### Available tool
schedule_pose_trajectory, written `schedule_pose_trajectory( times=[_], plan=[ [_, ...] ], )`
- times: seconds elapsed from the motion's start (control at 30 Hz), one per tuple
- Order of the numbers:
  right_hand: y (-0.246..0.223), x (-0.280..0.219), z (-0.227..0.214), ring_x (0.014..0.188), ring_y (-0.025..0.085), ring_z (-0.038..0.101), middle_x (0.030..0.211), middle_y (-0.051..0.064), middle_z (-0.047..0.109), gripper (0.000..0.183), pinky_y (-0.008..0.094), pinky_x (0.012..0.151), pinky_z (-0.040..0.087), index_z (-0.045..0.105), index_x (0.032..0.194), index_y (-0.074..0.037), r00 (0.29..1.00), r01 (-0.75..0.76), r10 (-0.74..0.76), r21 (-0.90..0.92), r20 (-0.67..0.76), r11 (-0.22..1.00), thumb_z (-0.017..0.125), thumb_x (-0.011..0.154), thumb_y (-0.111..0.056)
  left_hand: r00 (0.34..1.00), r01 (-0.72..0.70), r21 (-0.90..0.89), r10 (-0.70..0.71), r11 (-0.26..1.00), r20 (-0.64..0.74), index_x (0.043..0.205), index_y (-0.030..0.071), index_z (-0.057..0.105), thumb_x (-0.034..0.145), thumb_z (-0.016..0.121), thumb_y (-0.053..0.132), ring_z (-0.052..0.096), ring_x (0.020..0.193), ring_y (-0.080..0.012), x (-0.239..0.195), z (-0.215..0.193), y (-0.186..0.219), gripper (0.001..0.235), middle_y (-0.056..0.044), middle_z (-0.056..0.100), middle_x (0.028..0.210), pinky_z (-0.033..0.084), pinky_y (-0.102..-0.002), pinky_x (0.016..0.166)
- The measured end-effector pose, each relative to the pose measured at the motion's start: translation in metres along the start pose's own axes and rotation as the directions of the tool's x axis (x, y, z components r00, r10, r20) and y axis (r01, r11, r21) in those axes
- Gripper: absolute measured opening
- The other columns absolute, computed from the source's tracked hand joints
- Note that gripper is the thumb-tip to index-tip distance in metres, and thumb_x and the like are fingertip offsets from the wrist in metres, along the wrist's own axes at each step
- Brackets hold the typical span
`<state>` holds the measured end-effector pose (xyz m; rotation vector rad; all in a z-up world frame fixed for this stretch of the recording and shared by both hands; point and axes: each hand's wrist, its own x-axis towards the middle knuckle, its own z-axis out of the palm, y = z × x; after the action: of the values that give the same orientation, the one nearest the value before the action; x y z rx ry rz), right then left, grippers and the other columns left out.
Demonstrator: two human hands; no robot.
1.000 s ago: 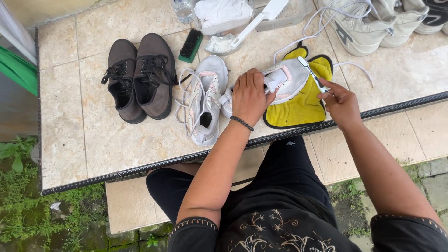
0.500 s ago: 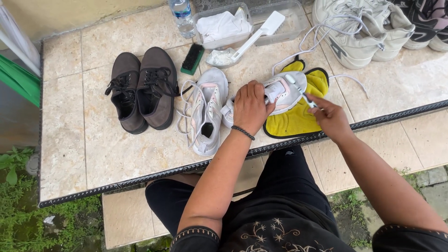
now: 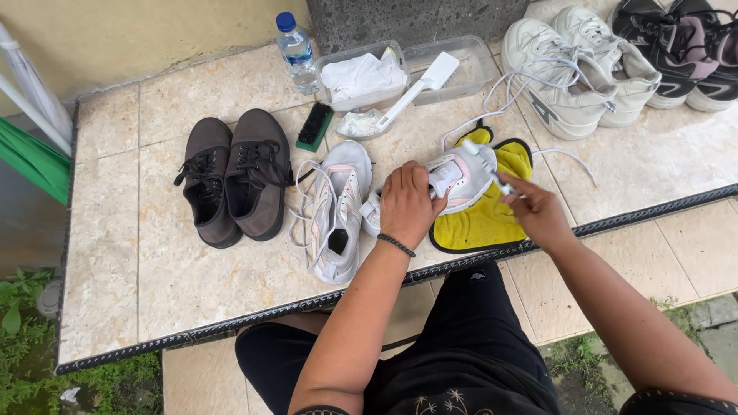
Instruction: Cleaning a white sneaker by scrubbing the midsole and upper with a toothbrush and cleaning solution.
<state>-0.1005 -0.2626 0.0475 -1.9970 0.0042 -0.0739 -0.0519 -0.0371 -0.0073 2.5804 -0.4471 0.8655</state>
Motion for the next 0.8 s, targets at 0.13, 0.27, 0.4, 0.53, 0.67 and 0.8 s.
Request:
schedule_pose_trajectory(
  times=[0.13,0.27,0.4,0.53,0.67,0.8],
  plan=[
    [0.069,0.028,-0.017,0.060,0.017,0.054,0.095,0.019,0.069,0.048,0.032,0.059,0.049,0.067,0.143,-0.013,0.999,0.033,-0.034,-0.049,-0.007,0.998,0.058,0.102,0.008,1.000,0.003,-0.012,-0.003,1.000,0.004,0.105,0.007,0.051,0.085,0.072,0.039,0.065,0.093,-0.0325,-0.003,0.001,0.001,0.043,-0.014,0.060,0.099,0.053,-0.047,0.089],
    [0.025,0.007,-0.009,0.060,0.017,0.055,0.097,0.019,0.068,0.048,0.031,0.059,0.049,0.064,0.145,-0.011,1.000,0.004,-0.004,-0.017,-0.003,1.000,0.054,0.103,0.008,1.000,0.001,-0.025,-0.002,1.000,-0.017,0.105,0.007,0.051,0.084,0.071,0.037,0.064,0.091,-0.0329,-0.006,0.006,-0.002,0.042,-0.014,0.060,0.099,0.052,-0.047,0.088],
    [0.042,0.012,-0.016,0.062,0.015,0.054,0.097,0.017,0.068,0.048,0.029,0.060,0.047,0.065,0.145,-0.008,0.997,0.053,-0.055,-0.044,-0.056,0.998,0.053,0.102,0.010,0.999,-0.012,-0.020,0.011,1.000,-0.047,0.105,0.007,0.051,0.083,0.072,0.037,0.064,0.091,-0.0330,-0.001,0.009,-0.003,0.043,-0.014,0.060,0.099,0.052,-0.047,0.087],
    [0.052,0.022,-0.029,0.062,0.020,0.053,0.103,0.025,0.064,0.048,0.034,0.066,0.049,0.060,0.151,-0.003,0.996,0.071,-0.073,-0.051,-0.048,0.996,0.051,0.106,0.012,0.999,-0.006,-0.029,0.005,1.000,-0.037,0.106,0.007,0.050,0.083,0.071,0.035,0.063,0.091,-0.0328,-0.004,0.008,-0.001,0.042,-0.014,0.058,0.099,0.052,-0.047,0.087],
    [0.045,0.014,-0.031,0.057,0.017,0.054,0.098,0.019,0.068,0.045,0.031,0.058,0.048,0.065,0.144,-0.007,0.999,0.046,-0.047,-0.059,-0.003,0.997,0.055,0.103,0.010,0.999,-0.019,-0.032,0.018,0.999,-0.033,0.105,0.007,0.049,0.083,0.072,0.034,0.062,0.090,-0.0322,0.000,0.005,-0.003,0.042,-0.013,0.057,0.098,0.052,-0.047,0.086],
    [0.014,0.012,-0.045,0.058,0.010,0.027,0.106,0.007,0.069,0.045,0.026,0.052,0.030,0.062,0.147,-0.017,0.967,-0.255,0.256,-0.024,0.012,0.967,0.056,0.104,-0.005,0.996,0.043,0.021,-0.045,0.999,0.083,0.105,0.008,0.048,0.074,0.084,0.036,0.058,0.092,-0.0323,0.000,0.002,0.002,0.055,-0.013,0.060,0.109,0.048,-0.043,0.081]
  ],
)
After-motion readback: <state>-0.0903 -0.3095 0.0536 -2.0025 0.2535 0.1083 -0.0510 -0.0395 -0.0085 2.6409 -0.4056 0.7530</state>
